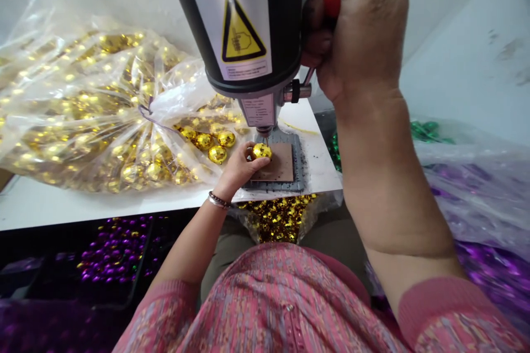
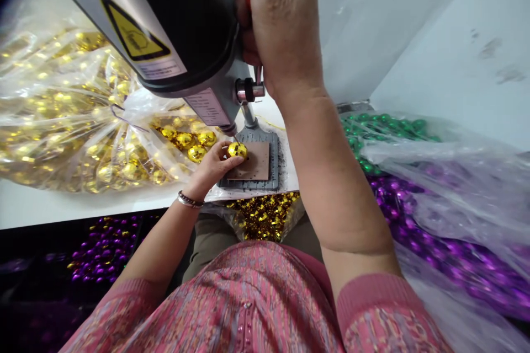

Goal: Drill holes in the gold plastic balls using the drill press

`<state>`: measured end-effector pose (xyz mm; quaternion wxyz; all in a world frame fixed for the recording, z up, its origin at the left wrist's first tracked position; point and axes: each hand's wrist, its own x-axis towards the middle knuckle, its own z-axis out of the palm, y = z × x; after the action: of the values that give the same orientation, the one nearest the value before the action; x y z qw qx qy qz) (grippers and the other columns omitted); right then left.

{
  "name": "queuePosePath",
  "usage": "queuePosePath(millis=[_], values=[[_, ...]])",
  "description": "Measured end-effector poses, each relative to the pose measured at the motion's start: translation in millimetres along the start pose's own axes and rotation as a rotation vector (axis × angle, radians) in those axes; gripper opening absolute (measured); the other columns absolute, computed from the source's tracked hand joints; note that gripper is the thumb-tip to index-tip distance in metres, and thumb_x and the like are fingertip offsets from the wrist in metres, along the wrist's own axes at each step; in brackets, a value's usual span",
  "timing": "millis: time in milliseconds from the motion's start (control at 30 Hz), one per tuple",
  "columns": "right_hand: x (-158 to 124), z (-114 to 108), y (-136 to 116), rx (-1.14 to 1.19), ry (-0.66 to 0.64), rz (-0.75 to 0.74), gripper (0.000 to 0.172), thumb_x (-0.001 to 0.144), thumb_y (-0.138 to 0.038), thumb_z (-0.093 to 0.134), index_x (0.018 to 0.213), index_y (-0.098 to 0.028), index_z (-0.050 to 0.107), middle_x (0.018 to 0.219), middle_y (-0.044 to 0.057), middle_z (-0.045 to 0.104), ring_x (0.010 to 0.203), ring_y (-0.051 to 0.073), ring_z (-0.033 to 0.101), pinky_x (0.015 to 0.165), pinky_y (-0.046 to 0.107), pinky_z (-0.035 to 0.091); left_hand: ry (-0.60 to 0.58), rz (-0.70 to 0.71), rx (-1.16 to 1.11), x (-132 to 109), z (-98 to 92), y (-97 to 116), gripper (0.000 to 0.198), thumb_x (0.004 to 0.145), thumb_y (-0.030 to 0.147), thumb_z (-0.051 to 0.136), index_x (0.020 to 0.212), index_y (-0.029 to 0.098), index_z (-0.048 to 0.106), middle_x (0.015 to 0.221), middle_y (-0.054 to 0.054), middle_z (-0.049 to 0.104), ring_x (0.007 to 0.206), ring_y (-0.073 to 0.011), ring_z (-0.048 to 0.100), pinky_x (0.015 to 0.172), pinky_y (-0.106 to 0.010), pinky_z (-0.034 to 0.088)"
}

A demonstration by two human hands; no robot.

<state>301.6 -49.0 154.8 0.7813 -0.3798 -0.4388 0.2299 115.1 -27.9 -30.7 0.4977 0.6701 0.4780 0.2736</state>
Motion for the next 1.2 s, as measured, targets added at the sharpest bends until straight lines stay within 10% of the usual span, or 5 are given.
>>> queuePosePath(millis=[433, 633, 1200], values=[[-1, -1, 1, -0.006, 0.002, -0.023, 0.060, 0.083, -0.079, 0.038, 0.073, -0.020, 0.036, 0.050, -0.010, 0.029, 0.038, -0.002, 0.021, 0.035, 0.010, 0.014, -0.064, 0.072, 0.413, -7, 13.3, 22, 0.075, 0.072, 0.033, 0.083, 0.142, 0.015, 0.060, 0.103, -0.007, 0.075, 0.100, -0.0251, 0.067, 0.093, -0.034, 0.051], [-4, -5, -2, -0.017, -0.052, 0.015, 0.037, 0.097, -0.050, 0.035, 0.075, -0.021, 0.039, 0.055, -0.006, 0.035, 0.039, 0.002, 0.030, 0.035, 0.019, 0.017, -0.068, 0.100, 0.392, -9, 14.0, 20, 0.071, 0.072, 0.032, 0.082, 0.139, 0.020, 0.063, 0.101, -0.004, 0.075, 0.090, -0.0220, 0.068, 0.083, -0.032, 0.052], [-89, -49, 26, -0.109, -0.234, -0.417, 0.026, 0.088, -0.041, 0.057, 0.067, -0.027, 0.056, 0.057, -0.003, 0.052, 0.056, 0.011, 0.051, 0.068, 0.035, 0.050, -0.077, 0.108, 0.343, -11, 14.9, 17, 0.071, 0.073, 0.029, 0.082, 0.140, 0.020, 0.061, 0.126, -0.010, 0.073, 0.114, -0.0306, 0.068, 0.104, -0.040, 0.050]])
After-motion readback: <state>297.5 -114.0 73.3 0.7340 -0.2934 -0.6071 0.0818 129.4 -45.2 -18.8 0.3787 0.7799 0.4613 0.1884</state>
